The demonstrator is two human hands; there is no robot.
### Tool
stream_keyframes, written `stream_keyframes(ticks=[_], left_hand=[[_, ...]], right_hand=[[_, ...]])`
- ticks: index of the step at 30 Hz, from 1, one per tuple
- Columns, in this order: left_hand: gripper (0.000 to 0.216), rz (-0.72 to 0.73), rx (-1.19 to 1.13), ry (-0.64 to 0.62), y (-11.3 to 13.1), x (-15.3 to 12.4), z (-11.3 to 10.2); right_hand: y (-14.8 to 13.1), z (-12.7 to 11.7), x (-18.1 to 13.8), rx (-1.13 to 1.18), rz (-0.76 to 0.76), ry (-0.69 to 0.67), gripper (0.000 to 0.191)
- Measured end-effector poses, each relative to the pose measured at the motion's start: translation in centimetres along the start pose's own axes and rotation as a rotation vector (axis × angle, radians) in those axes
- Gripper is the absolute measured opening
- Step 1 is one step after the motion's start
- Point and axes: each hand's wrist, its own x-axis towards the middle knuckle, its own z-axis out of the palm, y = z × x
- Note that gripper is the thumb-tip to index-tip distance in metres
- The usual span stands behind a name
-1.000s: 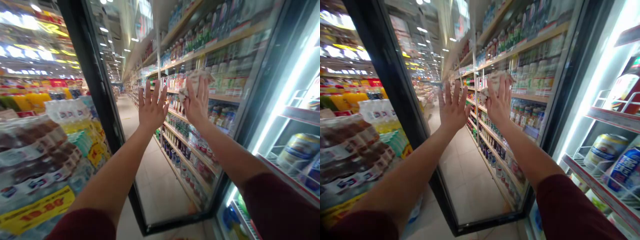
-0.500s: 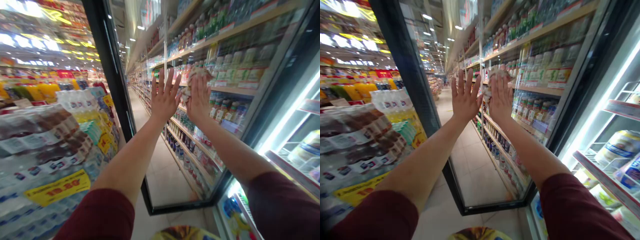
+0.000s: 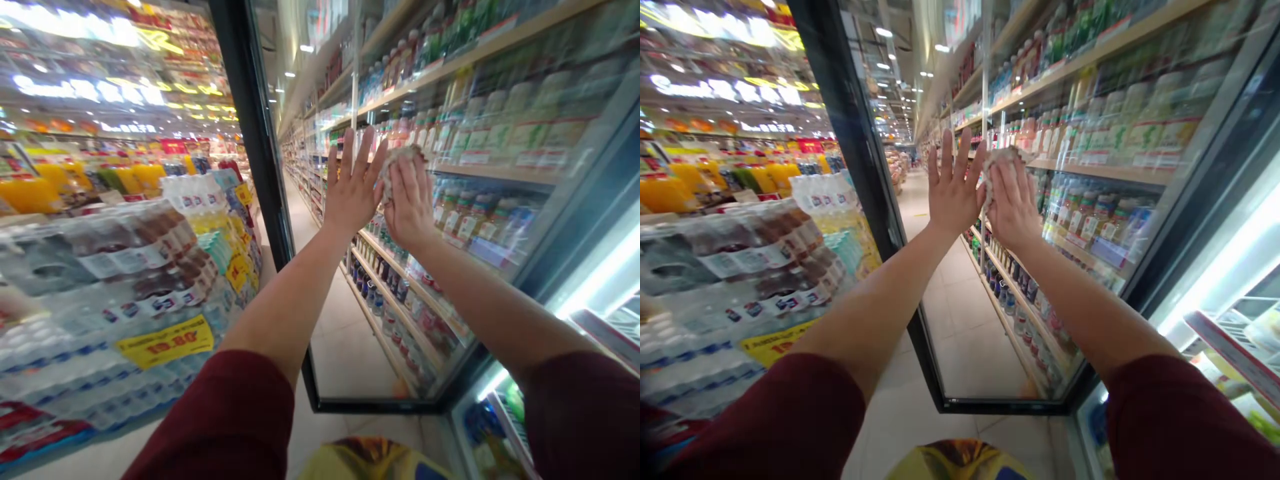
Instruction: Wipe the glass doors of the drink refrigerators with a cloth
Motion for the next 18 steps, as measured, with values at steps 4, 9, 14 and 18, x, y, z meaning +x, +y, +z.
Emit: stream_keyframes(ticks=[4, 9, 14, 18], left_hand=[[0.062, 0.008, 0.018, 0.015, -0.3, -0.1, 0.1], [0.062, 0.006, 0.083, 0.014, -0.5, -0.2, 0.5], [0.064, -0.004, 0.109, 0.013, -0.9, -0.2, 0.1], [0.066, 0.016, 0.126, -0.025, -3.0, -0.9, -2.0]], right_hand=[[1.1, -0.2, -0.1, 0.023, -0.089, -0.087, 0.07], [1.6, -0.7, -1.6, 0.049, -0.075, -0.134, 0.063], [3.9, -0.9, -0.5, 0.058, -0.166, -0.066, 0.065], [5.3, -0.7, 0.8, 0.058, -0.021, 0.112, 0.073]])
